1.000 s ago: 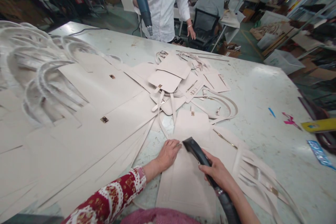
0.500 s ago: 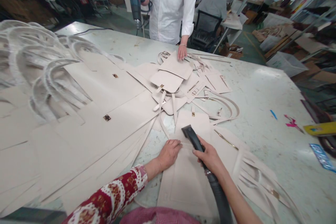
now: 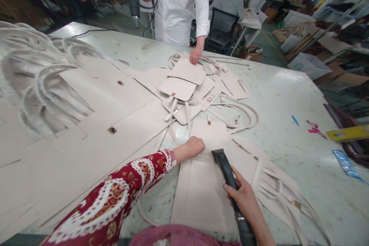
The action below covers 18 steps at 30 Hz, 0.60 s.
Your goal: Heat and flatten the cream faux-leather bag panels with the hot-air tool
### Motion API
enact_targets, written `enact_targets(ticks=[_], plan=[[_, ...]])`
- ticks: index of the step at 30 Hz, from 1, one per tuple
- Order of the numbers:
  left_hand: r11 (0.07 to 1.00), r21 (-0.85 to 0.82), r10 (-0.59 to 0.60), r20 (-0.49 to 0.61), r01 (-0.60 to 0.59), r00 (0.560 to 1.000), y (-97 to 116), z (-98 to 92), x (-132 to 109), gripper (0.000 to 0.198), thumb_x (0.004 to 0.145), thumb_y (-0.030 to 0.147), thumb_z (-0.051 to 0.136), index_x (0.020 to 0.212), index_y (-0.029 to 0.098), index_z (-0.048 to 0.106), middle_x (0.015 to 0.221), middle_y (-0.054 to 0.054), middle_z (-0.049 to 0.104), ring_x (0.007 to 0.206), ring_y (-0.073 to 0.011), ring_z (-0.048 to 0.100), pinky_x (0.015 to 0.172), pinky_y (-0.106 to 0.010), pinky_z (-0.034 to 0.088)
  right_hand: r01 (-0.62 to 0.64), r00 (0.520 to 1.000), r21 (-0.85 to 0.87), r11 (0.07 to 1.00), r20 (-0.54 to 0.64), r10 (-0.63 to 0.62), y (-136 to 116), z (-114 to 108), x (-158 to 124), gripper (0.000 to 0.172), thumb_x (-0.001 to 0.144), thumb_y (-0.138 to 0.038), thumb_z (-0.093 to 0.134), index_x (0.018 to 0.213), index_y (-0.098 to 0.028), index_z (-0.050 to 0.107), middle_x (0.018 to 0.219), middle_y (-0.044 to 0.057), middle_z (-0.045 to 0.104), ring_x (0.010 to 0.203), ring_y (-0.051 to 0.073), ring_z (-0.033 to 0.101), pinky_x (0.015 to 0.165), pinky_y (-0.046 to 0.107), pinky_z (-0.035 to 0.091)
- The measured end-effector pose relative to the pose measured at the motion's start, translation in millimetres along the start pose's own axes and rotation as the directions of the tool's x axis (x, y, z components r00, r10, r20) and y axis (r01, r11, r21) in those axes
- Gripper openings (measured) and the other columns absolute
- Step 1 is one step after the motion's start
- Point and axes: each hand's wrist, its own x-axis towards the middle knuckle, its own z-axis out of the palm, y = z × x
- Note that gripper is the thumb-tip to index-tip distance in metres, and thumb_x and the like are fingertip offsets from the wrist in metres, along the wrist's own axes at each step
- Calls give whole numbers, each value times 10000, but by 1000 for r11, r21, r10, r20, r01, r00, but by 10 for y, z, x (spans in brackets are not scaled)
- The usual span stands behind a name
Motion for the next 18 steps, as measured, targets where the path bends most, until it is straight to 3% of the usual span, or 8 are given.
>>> enact_targets(ticks=[6,10,14,18], plan=[[991,-127,49,66,-41,997,24,-23,132,146,697,30,473,619,111,566,782,-170,628,807,-252,579,747,-405,420,19,999,15,1000,25,-19,35,70,-22,698,666,-262,566,1319,-197,328,603,-59,514,454,106,464,429,217,380],[956,-283,-54,76,74,996,-175,-87,130,102,641,56,499,582,129,540,665,-99,629,676,-193,593,660,-304,442,70,996,-19,997,54,-68,82,107,11,685,666,-244,555,1312,-170,342,610,-50,517,479,115,484,460,224,402],[848,-497,-150,109,185,983,-322,-98,37,143,734,117,412,662,130,535,546,-15,597,505,-107,570,524,-192,423,74,994,-15,997,84,-72,86,113,36,693,669,-256,545,1321,-159,333,645,-29,549,469,114,487,453,226,405],[741,-632,-266,35,227,963,-317,-118,-29,186,795,145,338,788,118,522,627,-26,614,573,-99,591,560,-185,436,48,992,-8,999,117,-47,43,92,33,715,667,-280,545,1332,-141,323,579,-37,539,436,119,471,442,230,397]])
